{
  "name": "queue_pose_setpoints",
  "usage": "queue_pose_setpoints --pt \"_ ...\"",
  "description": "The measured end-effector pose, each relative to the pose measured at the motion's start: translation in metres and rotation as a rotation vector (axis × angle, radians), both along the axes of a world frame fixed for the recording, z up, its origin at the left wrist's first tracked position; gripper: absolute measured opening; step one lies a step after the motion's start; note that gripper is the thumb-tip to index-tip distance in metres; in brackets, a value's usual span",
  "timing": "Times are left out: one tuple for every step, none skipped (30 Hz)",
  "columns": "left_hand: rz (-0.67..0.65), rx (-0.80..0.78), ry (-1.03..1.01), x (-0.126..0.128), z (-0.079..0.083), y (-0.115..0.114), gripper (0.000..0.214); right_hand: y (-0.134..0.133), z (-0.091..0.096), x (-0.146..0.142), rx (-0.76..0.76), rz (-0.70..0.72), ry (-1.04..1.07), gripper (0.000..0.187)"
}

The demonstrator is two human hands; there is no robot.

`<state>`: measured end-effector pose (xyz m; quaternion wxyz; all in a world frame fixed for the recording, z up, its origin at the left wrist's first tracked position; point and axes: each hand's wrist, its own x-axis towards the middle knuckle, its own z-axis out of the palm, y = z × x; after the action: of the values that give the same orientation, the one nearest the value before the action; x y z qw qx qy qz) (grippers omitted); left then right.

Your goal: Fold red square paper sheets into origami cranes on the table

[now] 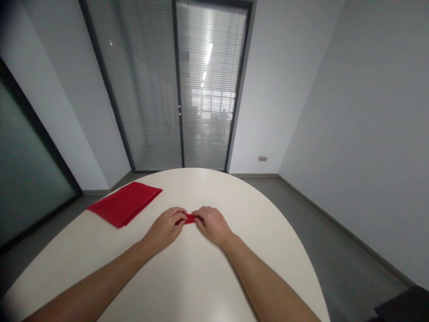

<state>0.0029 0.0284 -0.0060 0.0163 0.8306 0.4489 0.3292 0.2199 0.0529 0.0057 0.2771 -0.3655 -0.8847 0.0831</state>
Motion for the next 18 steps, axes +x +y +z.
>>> queue_pose_setpoints --pt "-0.003 0.002 0.002 0.000 0.001 0.000 0.021 0.000 0.000 0.000 0.002 0.006 -0.003 0.028" --pt "-0.004 0.001 0.007 0.000 0.002 0.000 0.021 0.000 0.000 0.000 0.004 0.013 -0.007 0.028" --pt "-0.004 -0.001 0.014 0.001 0.003 -0.001 0.020 0.000 0.001 0.000 0.006 0.018 -0.012 0.028" --pt "-0.001 -0.004 0.021 0.001 0.004 -0.001 0.020 0.000 0.001 0.000 0.008 0.023 -0.016 0.029" --pt "0.002 -0.007 0.027 0.001 0.005 -0.002 0.020 0.000 0.001 0.000 0.009 0.026 -0.018 0.029" --pt "0.007 -0.010 0.031 0.001 0.006 -0.003 0.019 0.000 0.000 0.000 0.008 0.027 -0.018 0.029" --pt "0.013 -0.014 0.033 0.001 0.008 -0.004 0.018 0.000 0.000 0.000 0.006 0.027 -0.017 0.028" --pt "0.021 -0.018 0.033 0.001 0.009 -0.005 0.017 0.000 0.000 0.000 0.003 0.025 -0.014 0.027" --pt "0.027 -0.022 0.032 0.002 0.010 -0.005 0.015 0.000 -0.001 0.000 -0.002 0.024 -0.011 0.026" --pt "0.034 -0.027 0.031 0.002 0.010 -0.006 0.014 0.000 -0.001 0.000 -0.006 0.025 -0.011 0.025" --pt "0.041 -0.031 0.032 0.002 0.011 -0.007 0.013 0.000 -0.001 0.000 -0.010 0.026 -0.012 0.024" --pt "0.046 -0.035 0.035 0.002 0.012 -0.007 0.013 0.000 -0.001 0.001 -0.014 0.026 -0.013 0.024" --pt "0.050 -0.039 0.041 0.002 0.012 -0.007 0.013 0.000 -0.001 0.001 -0.016 0.025 -0.014 0.023" --pt "0.054 -0.042 0.048 0.002 0.012 -0.008 0.013 0.000 -0.001 0.001 -0.019 0.022 -0.014 0.023" --pt "0.059 -0.045 0.054 0.002 0.012 -0.008 0.013 -0.001 -0.001 0.001 -0.021 0.018 -0.014 0.023" --pt "0.066 -0.049 0.058 0.002 0.012 -0.008 0.013 -0.001 -0.001 0.001 -0.024 0.014 -0.013 0.024" --pt "0.072 -0.054 0.061 0.002 0.012 -0.008 0.013 -0.002 0.000 0.001 -0.027 0.012 -0.012 0.025" --pt "0.078 -0.058 0.062 0.002 0.012 -0.008 0.014 -0.002 0.000 0.001 -0.031 0.012 -0.012 0.026"
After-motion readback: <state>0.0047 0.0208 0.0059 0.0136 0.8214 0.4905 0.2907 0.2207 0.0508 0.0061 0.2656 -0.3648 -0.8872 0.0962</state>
